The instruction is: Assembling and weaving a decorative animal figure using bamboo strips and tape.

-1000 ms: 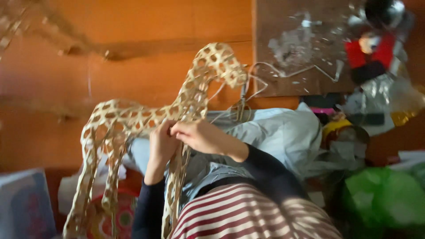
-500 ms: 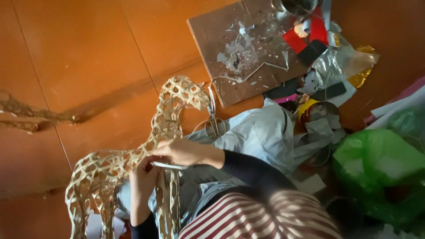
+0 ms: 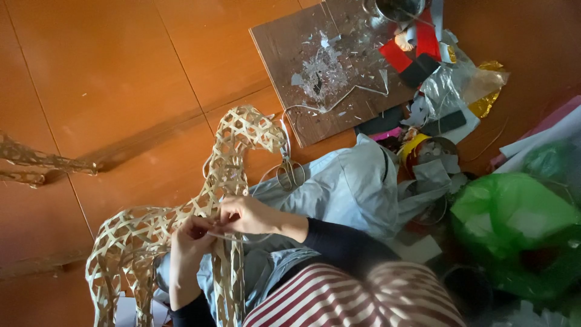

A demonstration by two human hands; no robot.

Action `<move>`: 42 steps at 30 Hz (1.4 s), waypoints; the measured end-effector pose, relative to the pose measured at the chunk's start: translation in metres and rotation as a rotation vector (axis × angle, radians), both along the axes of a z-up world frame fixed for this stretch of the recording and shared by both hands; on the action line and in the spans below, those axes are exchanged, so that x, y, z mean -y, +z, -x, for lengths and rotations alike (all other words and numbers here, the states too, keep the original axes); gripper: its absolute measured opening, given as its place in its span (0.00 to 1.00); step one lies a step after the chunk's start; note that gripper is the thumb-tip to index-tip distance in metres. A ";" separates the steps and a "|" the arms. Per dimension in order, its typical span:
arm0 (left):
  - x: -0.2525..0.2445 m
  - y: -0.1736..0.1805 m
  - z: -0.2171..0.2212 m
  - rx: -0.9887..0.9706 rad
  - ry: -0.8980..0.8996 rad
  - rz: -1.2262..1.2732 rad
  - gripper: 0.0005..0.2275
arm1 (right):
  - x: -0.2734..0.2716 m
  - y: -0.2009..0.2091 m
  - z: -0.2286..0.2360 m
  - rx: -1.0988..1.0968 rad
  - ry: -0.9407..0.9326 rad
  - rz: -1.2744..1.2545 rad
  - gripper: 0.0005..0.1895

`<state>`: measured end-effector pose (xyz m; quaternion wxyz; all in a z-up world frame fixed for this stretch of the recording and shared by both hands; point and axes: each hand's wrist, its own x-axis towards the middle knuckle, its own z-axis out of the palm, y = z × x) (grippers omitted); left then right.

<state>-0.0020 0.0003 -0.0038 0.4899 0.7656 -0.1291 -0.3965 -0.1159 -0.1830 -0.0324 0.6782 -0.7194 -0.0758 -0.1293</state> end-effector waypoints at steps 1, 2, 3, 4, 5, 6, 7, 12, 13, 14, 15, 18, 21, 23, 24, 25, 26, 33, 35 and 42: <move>0.000 -0.004 0.002 -0.015 0.035 0.064 0.03 | 0.002 0.002 -0.001 -0.130 0.006 -0.018 0.07; 0.000 -0.007 0.003 -0.030 0.069 0.129 0.04 | 0.004 0.005 -0.002 -0.258 0.014 -0.034 0.09; 0.001 -0.009 0.005 -0.031 0.071 0.128 0.04 | 0.003 0.001 -0.005 -0.259 0.017 -0.035 0.09; 0.003 -0.012 0.008 0.379 -0.028 0.047 0.05 | 0.002 -0.003 -0.008 -0.285 0.008 -0.026 0.12; 0.004 -0.015 0.011 0.788 -0.127 -0.039 0.05 | 0.001 -0.007 -0.010 -0.310 -0.001 -0.017 0.16; 0.008 -0.005 0.016 0.786 -0.124 -0.041 0.05 | 0.001 -0.013 -0.012 -0.311 0.002 -0.017 0.16; 0.011 0.005 0.019 0.870 -0.089 -0.051 0.07 | 0.001 -0.019 -0.013 -0.247 0.001 0.050 0.15; 0.003 0.016 0.016 0.870 -0.116 -0.088 0.04 | 0.014 0.016 -0.016 -0.343 0.096 0.100 0.10; 0.004 0.026 0.017 0.897 -0.178 -0.044 0.06 | 0.013 0.014 -0.015 -0.284 0.122 0.247 0.13; 0.005 0.036 0.016 0.924 -0.239 0.000 0.08 | 0.011 0.013 -0.014 -0.223 0.149 0.394 0.18; -0.001 0.026 0.013 0.923 -0.237 -0.002 0.08 | 0.007 0.006 -0.014 -0.223 0.151 0.393 0.18; -0.021 -0.001 0.007 0.818 -0.240 0.012 0.05 | 0.000 -0.012 -0.007 0.014 0.032 0.713 0.05; -0.030 -0.013 0.001 0.958 -0.222 -0.022 0.02 | 0.007 -0.024 0.003 0.200 -0.071 0.647 0.11; -0.022 -0.005 -0.002 0.665 -0.186 0.172 0.05 | 0.007 -0.031 0.007 -0.107 0.076 0.521 0.14; -0.021 -0.005 0.000 0.655 -0.169 0.148 0.05 | 0.005 -0.035 0.008 -0.110 0.102 0.505 0.14; -0.020 -0.006 0.000 0.191 -0.016 0.218 0.06 | 0.002 -0.038 0.010 -0.155 0.039 0.396 0.08; -0.018 -0.007 0.000 -0.268 0.144 0.295 0.10 | 0.001 -0.041 0.009 -0.200 -0.018 0.294 0.05; 0.001 -0.016 0.008 -0.213 0.143 0.251 0.08 | -0.009 -0.018 0.013 -0.560 0.036 -0.650 0.10; 0.002 0.002 0.011 -0.229 0.100 0.230 0.10 | -0.008 -0.017 0.012 -0.537 0.110 -0.775 0.10; -0.001 0.022 0.012 -0.165 0.072 0.220 0.08 | -0.005 -0.018 0.025 -0.505 0.057 -0.683 0.09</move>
